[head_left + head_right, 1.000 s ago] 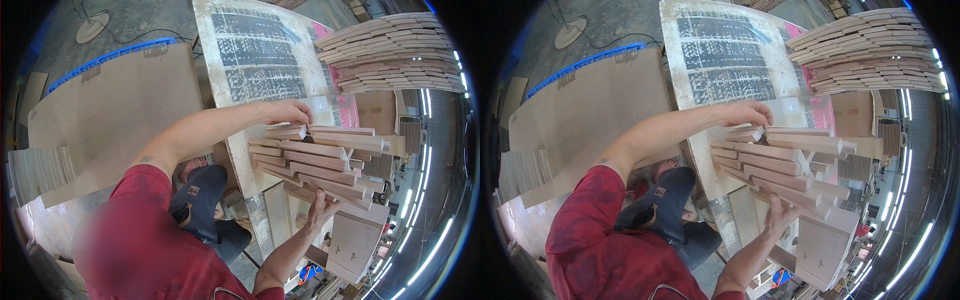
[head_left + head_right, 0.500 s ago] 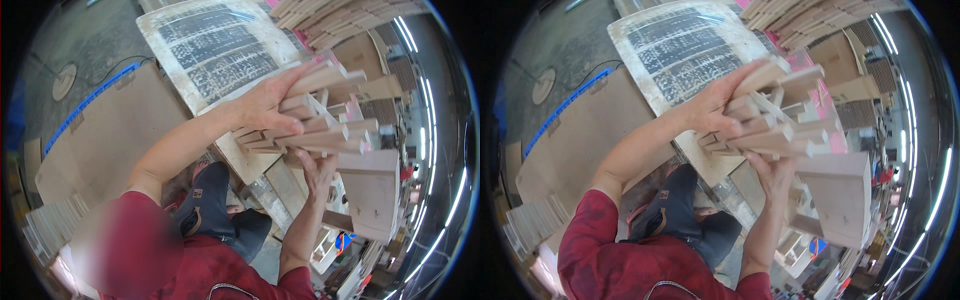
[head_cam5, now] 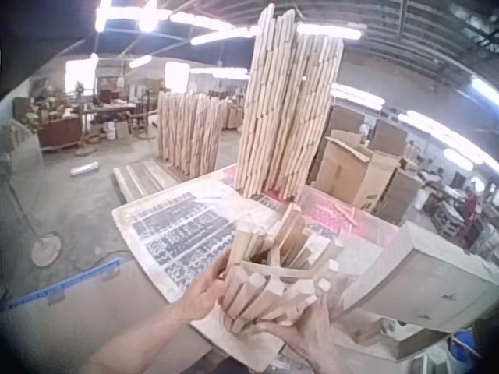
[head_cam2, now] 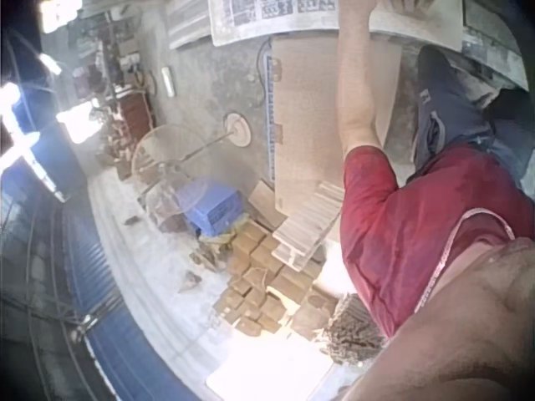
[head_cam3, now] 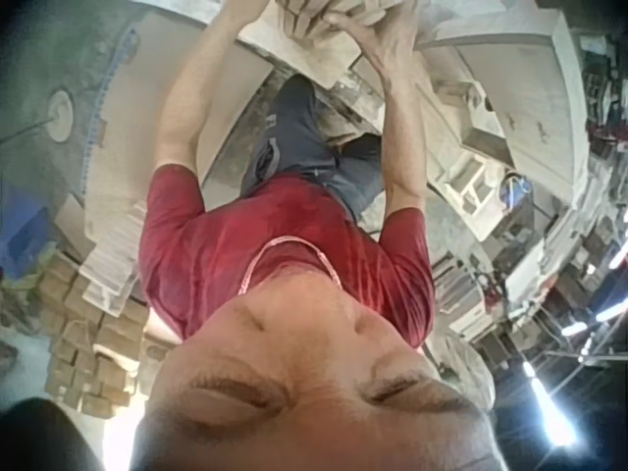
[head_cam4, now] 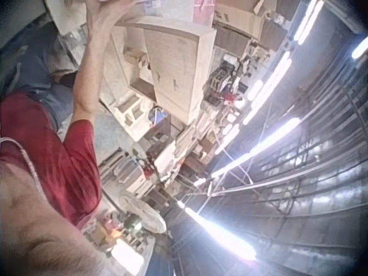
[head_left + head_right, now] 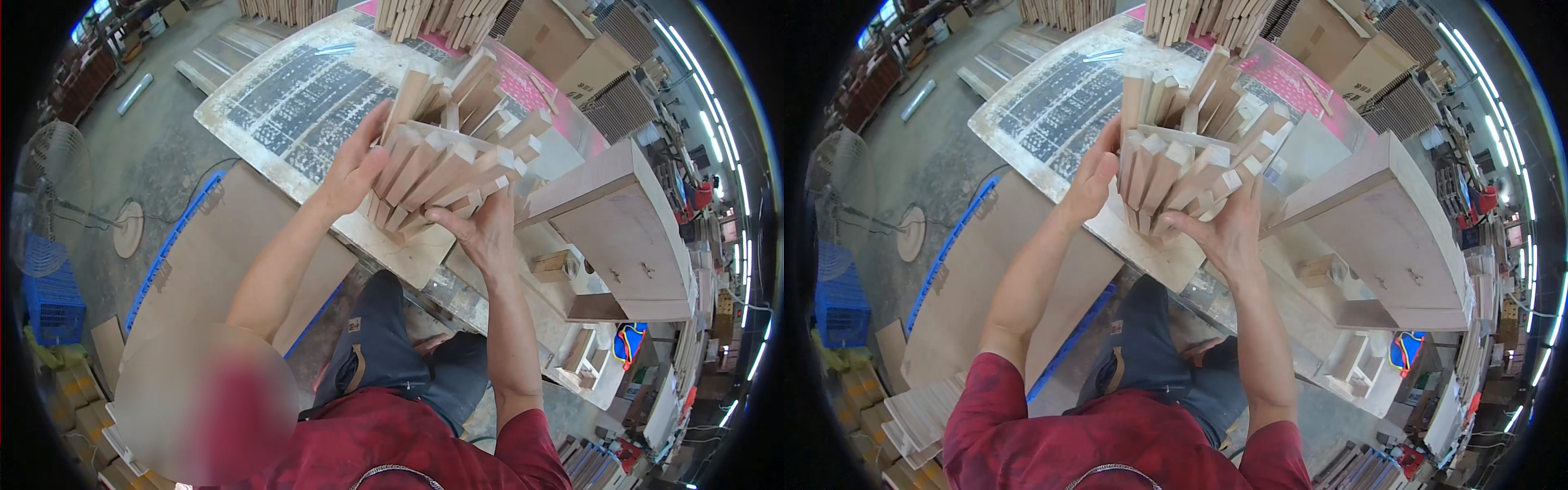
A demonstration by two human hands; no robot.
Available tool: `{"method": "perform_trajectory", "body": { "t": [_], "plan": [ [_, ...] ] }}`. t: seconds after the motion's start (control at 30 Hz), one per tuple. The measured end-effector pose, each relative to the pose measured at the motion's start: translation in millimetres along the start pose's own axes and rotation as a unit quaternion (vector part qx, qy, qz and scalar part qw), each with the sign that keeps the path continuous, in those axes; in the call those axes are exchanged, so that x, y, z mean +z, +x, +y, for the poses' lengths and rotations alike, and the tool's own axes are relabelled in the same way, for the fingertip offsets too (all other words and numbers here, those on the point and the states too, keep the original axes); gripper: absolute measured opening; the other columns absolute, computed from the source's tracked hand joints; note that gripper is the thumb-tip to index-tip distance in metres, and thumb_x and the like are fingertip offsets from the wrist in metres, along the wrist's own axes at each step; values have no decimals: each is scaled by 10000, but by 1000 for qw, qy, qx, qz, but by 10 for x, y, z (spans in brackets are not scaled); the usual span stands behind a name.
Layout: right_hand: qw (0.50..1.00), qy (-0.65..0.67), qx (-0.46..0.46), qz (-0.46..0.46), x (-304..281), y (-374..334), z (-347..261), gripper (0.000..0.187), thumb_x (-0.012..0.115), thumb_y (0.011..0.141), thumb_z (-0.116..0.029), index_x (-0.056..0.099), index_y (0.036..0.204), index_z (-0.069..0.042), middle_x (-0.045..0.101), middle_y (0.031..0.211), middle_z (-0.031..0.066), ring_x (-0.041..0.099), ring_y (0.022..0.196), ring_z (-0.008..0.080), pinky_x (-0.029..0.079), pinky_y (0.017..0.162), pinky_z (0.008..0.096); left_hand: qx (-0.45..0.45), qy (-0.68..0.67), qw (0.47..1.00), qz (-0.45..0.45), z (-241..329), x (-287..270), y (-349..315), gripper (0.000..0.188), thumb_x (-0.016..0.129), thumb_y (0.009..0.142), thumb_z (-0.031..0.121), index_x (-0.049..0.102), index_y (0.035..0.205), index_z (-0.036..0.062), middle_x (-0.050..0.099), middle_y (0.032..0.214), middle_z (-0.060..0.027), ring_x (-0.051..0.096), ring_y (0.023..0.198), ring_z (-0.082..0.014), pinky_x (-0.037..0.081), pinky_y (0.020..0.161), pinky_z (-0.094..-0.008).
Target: The person is manually interlocking wooden components to assemble cross-brace furniture parts.
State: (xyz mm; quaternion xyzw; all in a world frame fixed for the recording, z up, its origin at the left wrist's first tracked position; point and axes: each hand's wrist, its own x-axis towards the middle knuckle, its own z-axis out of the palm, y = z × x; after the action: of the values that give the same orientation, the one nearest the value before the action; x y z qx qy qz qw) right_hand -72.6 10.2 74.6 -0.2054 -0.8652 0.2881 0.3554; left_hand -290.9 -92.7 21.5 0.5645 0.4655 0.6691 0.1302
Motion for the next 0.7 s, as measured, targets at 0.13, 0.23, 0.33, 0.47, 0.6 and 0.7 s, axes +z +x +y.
{"method": "perform_trajectory", "body": {
  "t": [0.13,0.23,0.33,0.47,0.6,0.7],
  "plan": [
    [999,25,16,31,55,-222,-10,1028,949,632,-435,442,1400,23,469,1313,218,478,1263,422,422,1039,493,-132,23,986,98,-52,17,-282,524,523,1050,328,509,1435,-28,641,1294,-203,625,1163,-245,476,992,-368],
    [998,-28,21,48,173,-336,9,995,907,721,-393,378,1448,32,456,1340,239,466,1279,426,415,1036,494,-130,116,976,128,33,82,-339,344,576,1030,227,673,1264,-7,734,1098,-169,698,949,-190,545,832,-330],
    [998,-31,13,54,304,-366,86,986,856,792,-344,296,1507,40,436,1375,257,472,1274,425,418,1048,499,-162,119,964,174,-70,84,-400,340,605,1020,258,700,1219,-1,748,1036,-145,706,908,-189,547,821,-322],
    [997,34,68,29,344,-439,122,1022,828,817,-316,219,1556,41,421,1413,261,462,1304,425,408,1089,493,-173,94,950,242,-192,117,-440,331,660,988,293,743,1081,-13,754,940,-135,711,874,-185,540,807,-326],
    [990,121,72,1,440,-524,397,1107,861,771,-376,208,1564,38,410,1447,265,440,1344,424,398,1108,488,-180,68,943,272,-260,144,-445,326,694,961,304,752,1009,-14,757,899,-122,714,869,-184,534,785,-328],
    [997,7,67,-24,442,-570,291,1175,893,716,-428,224,1561,40,416,1448,272,435,1348,426,396,1106,490,-195,95,932,290,-230,170,-446,314,711,945,306,756,999,0,752,880,-117,712,848,-188,534,775,-325]
  ]
}}
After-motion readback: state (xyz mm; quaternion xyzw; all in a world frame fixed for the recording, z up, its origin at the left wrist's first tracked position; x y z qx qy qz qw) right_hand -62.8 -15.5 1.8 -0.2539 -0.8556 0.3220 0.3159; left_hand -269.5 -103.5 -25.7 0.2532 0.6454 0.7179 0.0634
